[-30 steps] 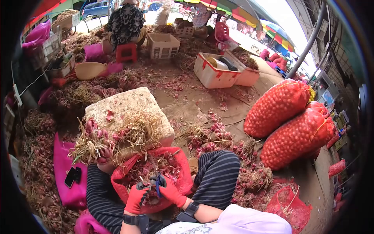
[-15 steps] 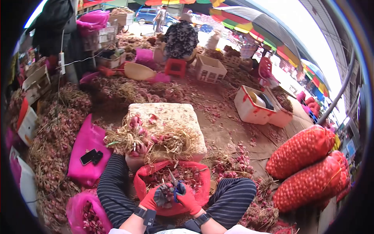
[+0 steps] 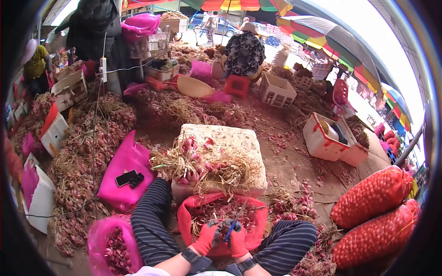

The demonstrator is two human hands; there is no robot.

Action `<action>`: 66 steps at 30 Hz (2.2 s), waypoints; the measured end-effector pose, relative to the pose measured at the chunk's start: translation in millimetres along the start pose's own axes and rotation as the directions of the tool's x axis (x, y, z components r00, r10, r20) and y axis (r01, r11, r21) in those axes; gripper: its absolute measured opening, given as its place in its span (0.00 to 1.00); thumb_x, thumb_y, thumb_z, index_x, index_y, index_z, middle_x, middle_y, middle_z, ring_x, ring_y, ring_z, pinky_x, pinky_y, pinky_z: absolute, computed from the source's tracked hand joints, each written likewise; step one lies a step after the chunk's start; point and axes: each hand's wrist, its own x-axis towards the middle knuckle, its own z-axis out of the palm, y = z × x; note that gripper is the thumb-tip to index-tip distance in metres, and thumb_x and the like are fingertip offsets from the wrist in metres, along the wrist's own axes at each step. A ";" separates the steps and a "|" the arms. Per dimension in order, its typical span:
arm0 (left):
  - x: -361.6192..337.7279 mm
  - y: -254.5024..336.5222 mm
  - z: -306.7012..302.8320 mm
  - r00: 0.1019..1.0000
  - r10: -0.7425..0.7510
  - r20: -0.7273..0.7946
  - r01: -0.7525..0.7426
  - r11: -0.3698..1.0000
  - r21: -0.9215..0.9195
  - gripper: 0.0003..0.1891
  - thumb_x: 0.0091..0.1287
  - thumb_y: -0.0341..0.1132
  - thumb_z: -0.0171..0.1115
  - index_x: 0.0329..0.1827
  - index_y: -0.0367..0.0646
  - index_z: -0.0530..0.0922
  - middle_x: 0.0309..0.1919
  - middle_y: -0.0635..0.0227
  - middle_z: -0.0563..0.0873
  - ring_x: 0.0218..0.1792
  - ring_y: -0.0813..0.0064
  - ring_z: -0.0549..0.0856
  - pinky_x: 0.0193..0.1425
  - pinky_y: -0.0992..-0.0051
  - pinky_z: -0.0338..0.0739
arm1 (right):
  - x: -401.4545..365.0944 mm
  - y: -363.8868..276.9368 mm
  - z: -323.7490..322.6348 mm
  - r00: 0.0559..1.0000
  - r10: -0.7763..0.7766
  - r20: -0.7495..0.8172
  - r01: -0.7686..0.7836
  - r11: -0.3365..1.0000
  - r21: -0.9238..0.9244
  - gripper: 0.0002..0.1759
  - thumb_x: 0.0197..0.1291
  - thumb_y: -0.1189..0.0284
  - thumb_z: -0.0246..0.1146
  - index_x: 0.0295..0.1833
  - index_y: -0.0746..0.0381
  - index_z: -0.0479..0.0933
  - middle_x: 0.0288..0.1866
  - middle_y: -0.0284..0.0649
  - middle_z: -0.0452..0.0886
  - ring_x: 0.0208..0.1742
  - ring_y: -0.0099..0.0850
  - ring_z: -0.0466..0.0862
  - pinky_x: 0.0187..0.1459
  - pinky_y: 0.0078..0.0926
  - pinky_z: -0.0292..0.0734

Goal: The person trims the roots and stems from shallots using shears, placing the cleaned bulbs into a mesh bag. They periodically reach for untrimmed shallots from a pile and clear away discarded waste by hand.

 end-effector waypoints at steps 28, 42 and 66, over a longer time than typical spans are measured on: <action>1.7 21.3 14.4 0.831 0.556 -0.026 -0.422 0.660 0.621 0.25 0.59 0.29 0.55 0.63 0.40 0.66 0.50 0.62 0.78 0.52 0.70 0.76 0.58 0.71 0.70 | 10.2 -3.3 -19.1 0.950 0.189 0.250 -0.304 0.753 0.583 0.08 0.68 0.65 0.53 0.45 0.56 0.74 0.32 0.30 0.77 0.33 0.24 0.77 0.33 0.24 0.75; -27.8 63.6 24.3 0.757 0.508 0.411 -0.485 0.015 0.874 0.20 0.61 0.31 0.62 0.57 0.40 0.71 0.45 0.64 0.80 0.46 0.73 0.78 0.50 0.75 0.73 | 5.8 -33.6 4.1 0.933 0.203 0.296 -0.339 0.770 0.540 0.20 0.64 0.66 0.59 0.55 0.69 0.70 0.44 0.40 0.79 0.37 0.22 0.81 0.41 0.21 0.79; -30.7 73.0 33.9 0.962 0.171 0.212 -0.251 0.856 0.451 0.12 0.63 0.27 0.57 0.49 0.37 0.76 0.44 0.70 0.81 0.43 0.76 0.81 0.49 0.77 0.76 | -8.4 -45.8 7.9 0.936 0.293 0.194 -0.339 0.900 0.275 0.10 0.59 0.69 0.64 0.45 0.62 0.77 0.36 0.32 0.81 0.33 0.20 0.81 0.33 0.16 0.75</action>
